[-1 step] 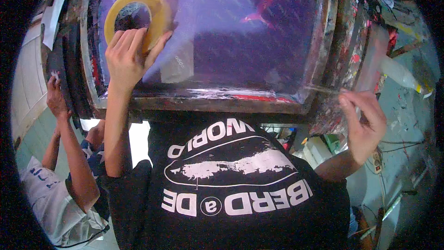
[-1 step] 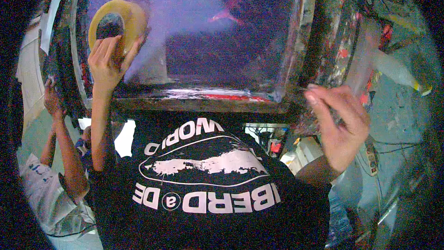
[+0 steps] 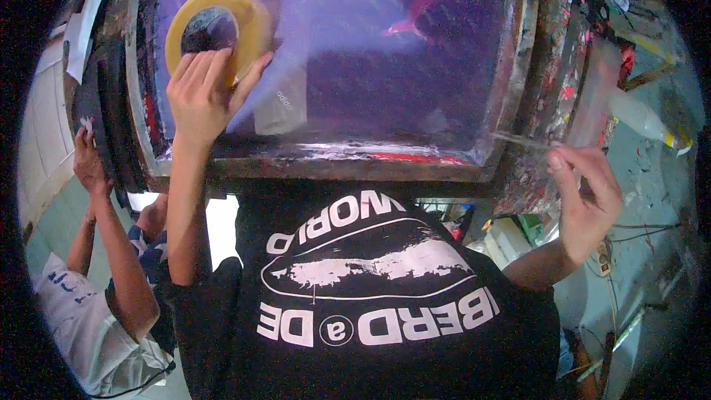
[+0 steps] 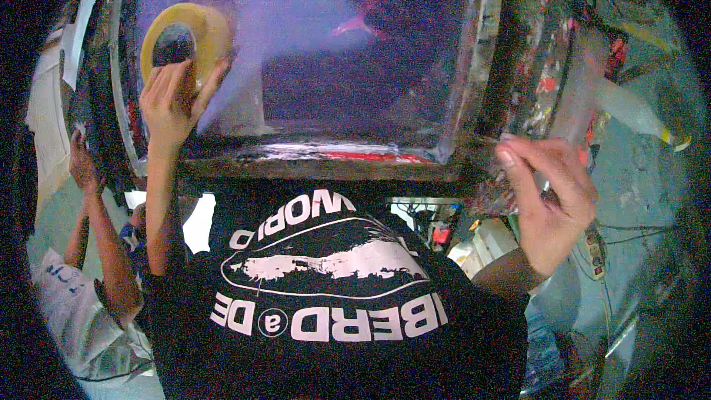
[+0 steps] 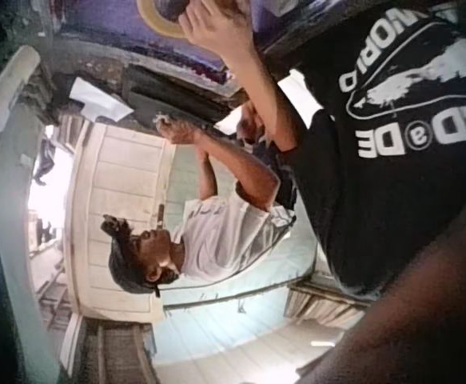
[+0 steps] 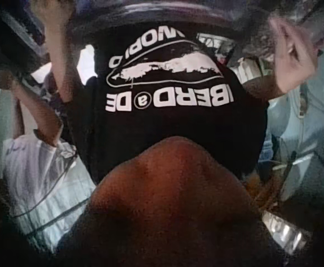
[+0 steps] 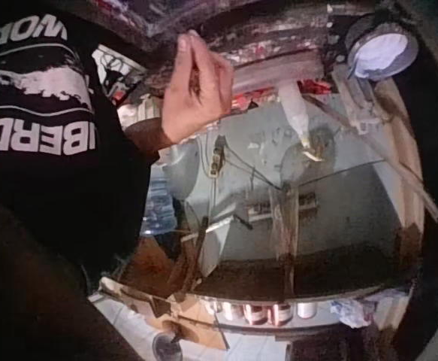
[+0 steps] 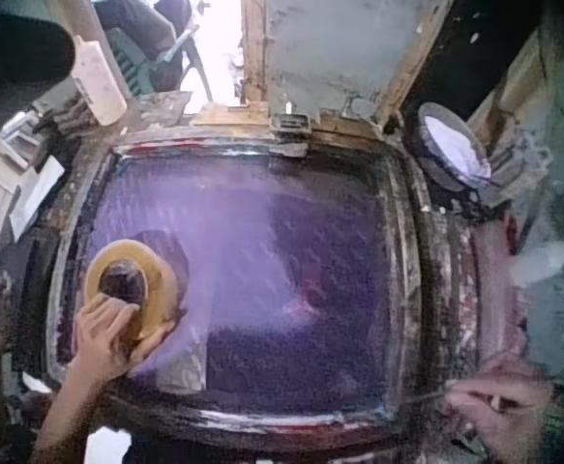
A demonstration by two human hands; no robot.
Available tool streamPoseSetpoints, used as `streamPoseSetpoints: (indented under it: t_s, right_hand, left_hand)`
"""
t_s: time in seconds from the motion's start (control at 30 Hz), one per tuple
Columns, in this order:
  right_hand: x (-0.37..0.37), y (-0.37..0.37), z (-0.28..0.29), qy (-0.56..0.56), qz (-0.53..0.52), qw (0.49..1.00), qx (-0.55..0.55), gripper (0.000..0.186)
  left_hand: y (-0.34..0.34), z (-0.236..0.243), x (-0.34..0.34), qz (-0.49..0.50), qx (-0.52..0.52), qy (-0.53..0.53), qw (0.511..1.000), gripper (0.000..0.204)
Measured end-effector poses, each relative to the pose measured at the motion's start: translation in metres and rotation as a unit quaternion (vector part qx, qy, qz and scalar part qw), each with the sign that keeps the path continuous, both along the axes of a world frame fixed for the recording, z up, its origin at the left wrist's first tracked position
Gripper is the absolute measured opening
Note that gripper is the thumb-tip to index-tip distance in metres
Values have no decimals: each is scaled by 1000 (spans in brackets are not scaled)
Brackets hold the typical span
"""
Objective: The person applies clear tape to the edges of a screen printing frame, then wipes the mesh surface with a red cloth. They place a black stencil with a red logo onto the frame, smooth it down, and apply tape around its edges before lifting the frame.
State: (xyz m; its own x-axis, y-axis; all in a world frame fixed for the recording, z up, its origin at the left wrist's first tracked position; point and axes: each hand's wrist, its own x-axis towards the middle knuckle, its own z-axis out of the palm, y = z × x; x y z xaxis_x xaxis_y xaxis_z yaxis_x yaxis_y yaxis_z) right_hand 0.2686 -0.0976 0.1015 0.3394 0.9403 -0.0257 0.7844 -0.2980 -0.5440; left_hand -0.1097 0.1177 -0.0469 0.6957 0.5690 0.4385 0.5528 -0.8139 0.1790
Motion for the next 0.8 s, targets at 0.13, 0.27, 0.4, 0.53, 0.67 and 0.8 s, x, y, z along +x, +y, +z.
streamPoseSetpoints:
  t_s: [0.13, 0.27, 0.4, 0.53, 0.67, 0.8]
  right_hand:
    - [6, -11, -1, -1, -104, 993, 57, 19]
    - [21, -25, -9, 14, -157, 983, 96, 13]
    - [19, -23, -9, 49, -172, 976, 127, 10]
    - [15, -30, -10, 28, -171, 978, 118, 11]
    - [18, -35, -14, 45, -172, 977, 122, 11]
    - [10, -30, -13, 55, -175, 975, 121, 10]
  left_hand:
    - [-1, -7, 6, 28, -12, 25, 999, 43]
    - [-38, 33, 52, 26, -64, -36, 997, 58]
    - [-76, 20, 118, -328, -334, 32, 883, 77]
    - [-94, -14, 133, -412, -341, 87, 840, 84]
    - [-92, -24, 137, -449, -320, 81, 830, 81]
    - [-88, -19, 142, -452, -378, 78, 804, 83]
